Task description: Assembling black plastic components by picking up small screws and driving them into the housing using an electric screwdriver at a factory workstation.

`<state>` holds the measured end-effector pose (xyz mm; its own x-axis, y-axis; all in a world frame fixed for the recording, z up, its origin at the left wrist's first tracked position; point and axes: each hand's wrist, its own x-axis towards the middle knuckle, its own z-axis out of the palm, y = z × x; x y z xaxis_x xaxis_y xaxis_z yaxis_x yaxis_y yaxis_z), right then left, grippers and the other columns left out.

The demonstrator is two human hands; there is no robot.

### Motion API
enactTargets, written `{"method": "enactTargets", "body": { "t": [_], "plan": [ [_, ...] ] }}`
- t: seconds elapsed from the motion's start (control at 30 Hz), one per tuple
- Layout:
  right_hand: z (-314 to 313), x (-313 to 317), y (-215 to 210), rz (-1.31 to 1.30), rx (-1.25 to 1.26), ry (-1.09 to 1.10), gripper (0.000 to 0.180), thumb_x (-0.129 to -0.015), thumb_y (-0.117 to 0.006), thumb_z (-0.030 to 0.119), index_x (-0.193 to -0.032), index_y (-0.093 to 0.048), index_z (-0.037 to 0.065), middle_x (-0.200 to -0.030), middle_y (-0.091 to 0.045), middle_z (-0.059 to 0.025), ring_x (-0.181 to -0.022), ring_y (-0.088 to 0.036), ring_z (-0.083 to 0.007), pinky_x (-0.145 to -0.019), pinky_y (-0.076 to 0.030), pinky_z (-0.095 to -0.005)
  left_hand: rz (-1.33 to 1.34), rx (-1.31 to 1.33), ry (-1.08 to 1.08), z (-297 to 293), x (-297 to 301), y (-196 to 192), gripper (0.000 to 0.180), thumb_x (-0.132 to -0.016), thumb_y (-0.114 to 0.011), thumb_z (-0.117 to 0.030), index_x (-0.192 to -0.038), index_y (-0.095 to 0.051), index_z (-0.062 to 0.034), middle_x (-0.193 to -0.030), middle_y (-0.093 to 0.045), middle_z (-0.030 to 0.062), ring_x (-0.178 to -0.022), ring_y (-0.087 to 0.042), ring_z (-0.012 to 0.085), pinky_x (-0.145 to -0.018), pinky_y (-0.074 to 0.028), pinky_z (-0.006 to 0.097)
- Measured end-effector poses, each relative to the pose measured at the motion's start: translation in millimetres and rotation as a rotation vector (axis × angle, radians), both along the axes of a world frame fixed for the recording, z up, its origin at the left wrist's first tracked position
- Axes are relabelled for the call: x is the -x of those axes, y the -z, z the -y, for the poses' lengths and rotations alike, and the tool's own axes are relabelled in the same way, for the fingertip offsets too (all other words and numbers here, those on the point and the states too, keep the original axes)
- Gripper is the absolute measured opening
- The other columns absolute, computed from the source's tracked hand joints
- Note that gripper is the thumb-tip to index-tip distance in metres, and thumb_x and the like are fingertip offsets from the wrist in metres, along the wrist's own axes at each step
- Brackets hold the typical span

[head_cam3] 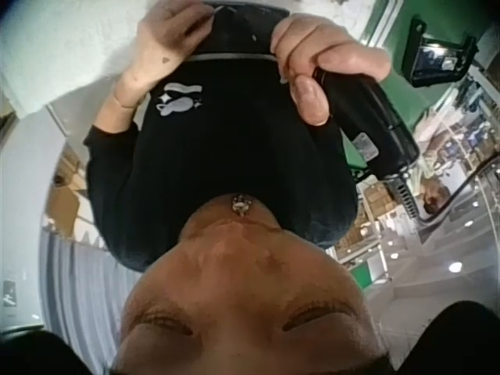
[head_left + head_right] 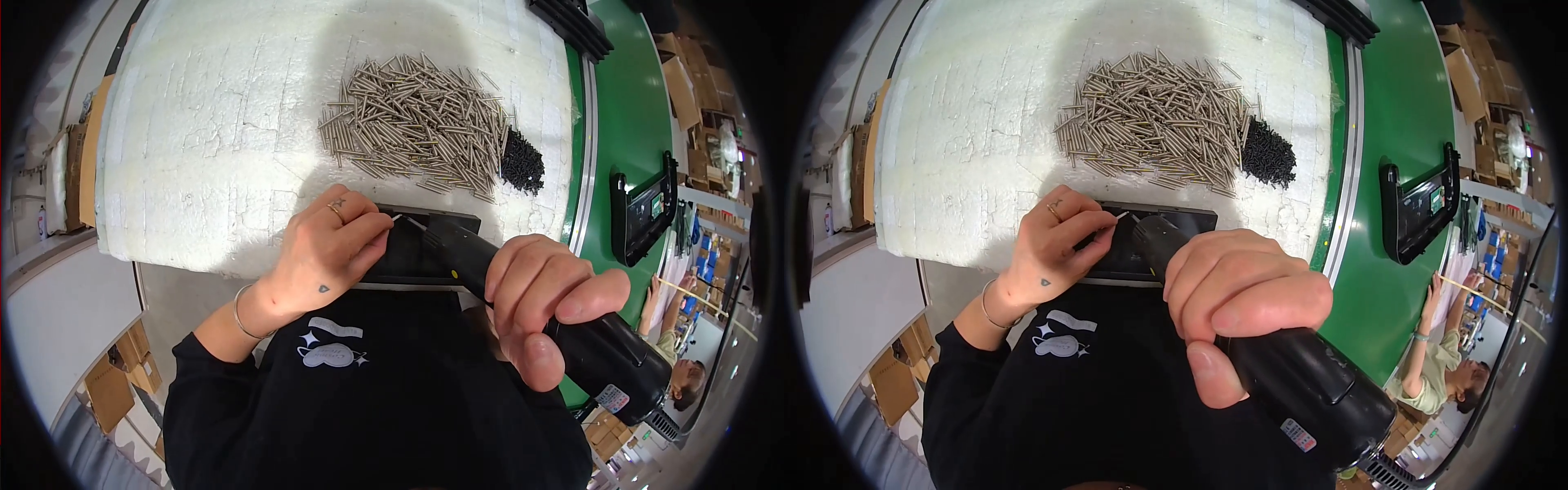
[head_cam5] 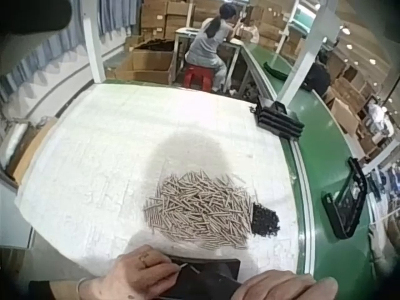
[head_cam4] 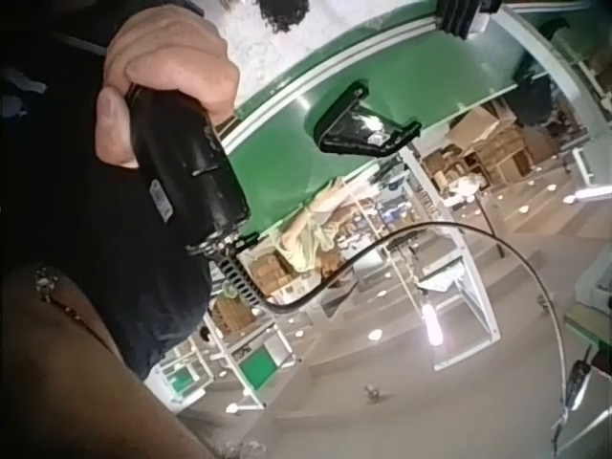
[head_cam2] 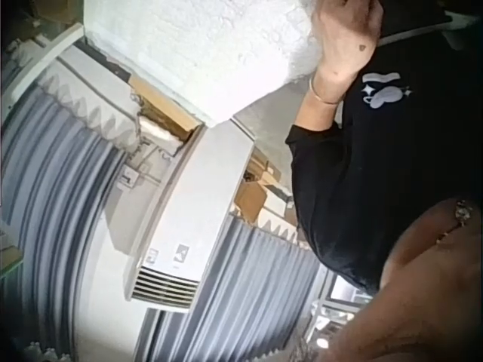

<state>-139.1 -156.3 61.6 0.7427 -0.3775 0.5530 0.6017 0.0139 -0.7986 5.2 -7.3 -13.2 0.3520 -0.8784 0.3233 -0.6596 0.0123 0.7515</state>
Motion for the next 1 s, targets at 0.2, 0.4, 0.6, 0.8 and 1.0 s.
{"method": "enactTargets", "body": {
  "t": [0.2, 0.4, 0.6, 0.8, 1.0],
  "plan": [
    [-2.3, -3.0, 0.0, -0.003, -0.007, 0.004, 0.033, -0.072, -0.062, -0.007, -0.098, -0.047, 0.005, -0.067, -0.055, -0.0051, -0.054, -0.056, -0.0188, -0.053, -0.047, -0.0337, 0.002, -0.006, 0.032, -2.2, -0.5, 1.2, 0.025, -0.064, -0.073, 0.000, -0.087, -0.065, -0.0037, -0.083, -0.057, 0.0045, -0.074, -0.056, 0.0232, -0.059, -0.048, 0.033],
    [-2.1, -6.3, 3.0, -0.028, 0.005, -0.006, 0.034, -0.071, -0.062, -0.007, -0.098, -0.047, 0.005, -0.067, -0.054, -0.0057, -0.053, -0.056, -0.0198, -0.052, -0.047, -0.0340, -0.009, -0.026, 0.022, -1.6, 0.9, 0.2, 0.025, -0.064, -0.073, 0.005, -0.086, -0.066, -0.0040, -0.081, -0.059, 0.0064, -0.073, -0.057, 0.0240, -0.062, -0.048, 0.032],
    [-4.1, -16.0, -1.1, -0.035, 0.054, -0.044, 0.030, -0.068, -0.064, -0.007, -0.093, -0.050, 0.003, -0.062, -0.055, -0.0082, -0.051, -0.055, -0.0213, -0.051, -0.047, -0.0338, -0.025, 0.004, 0.048, -2.8, 3.5, 1.3, 0.024, -0.064, -0.073, 0.006, -0.086, -0.066, -0.0024, -0.083, -0.059, 0.0072, -0.073, -0.057, 0.0250, -0.061, -0.048, 0.033],
    [-3.6, -27.8, -12.3, -0.159, 0.070, -0.076, 0.031, -0.065, -0.066, -0.007, -0.091, -0.052, 0.002, -0.061, -0.056, -0.0094, -0.049, -0.054, -0.0223, -0.050, -0.047, -0.0338, -0.111, 0.057, 0.073, -5.8, 4.5, 4.7, 0.024, -0.066, -0.070, 0.009, -0.087, -0.065, -0.0004, -0.084, -0.060, 0.0101, -0.074, -0.057, 0.0274, -0.062, -0.048, 0.034],
    [-1.4, -37.8, -12.3, -0.216, 0.170, -0.105, 0.026, -0.075, -0.065, 0.001, -0.090, -0.044, 0.007, -0.063, -0.054, -0.0024, -0.048, -0.053, -0.0144, -0.048, -0.044, -0.0291, -0.145, 0.075, 0.089, -4.0, 10.0, 9.1, 0.022, -0.069, -0.067, 0.009, -0.090, -0.064, 0.0024, -0.083, -0.057, 0.0099, -0.077, -0.055, 0.0291, -0.064, -0.048, 0.035]
  ]
}}
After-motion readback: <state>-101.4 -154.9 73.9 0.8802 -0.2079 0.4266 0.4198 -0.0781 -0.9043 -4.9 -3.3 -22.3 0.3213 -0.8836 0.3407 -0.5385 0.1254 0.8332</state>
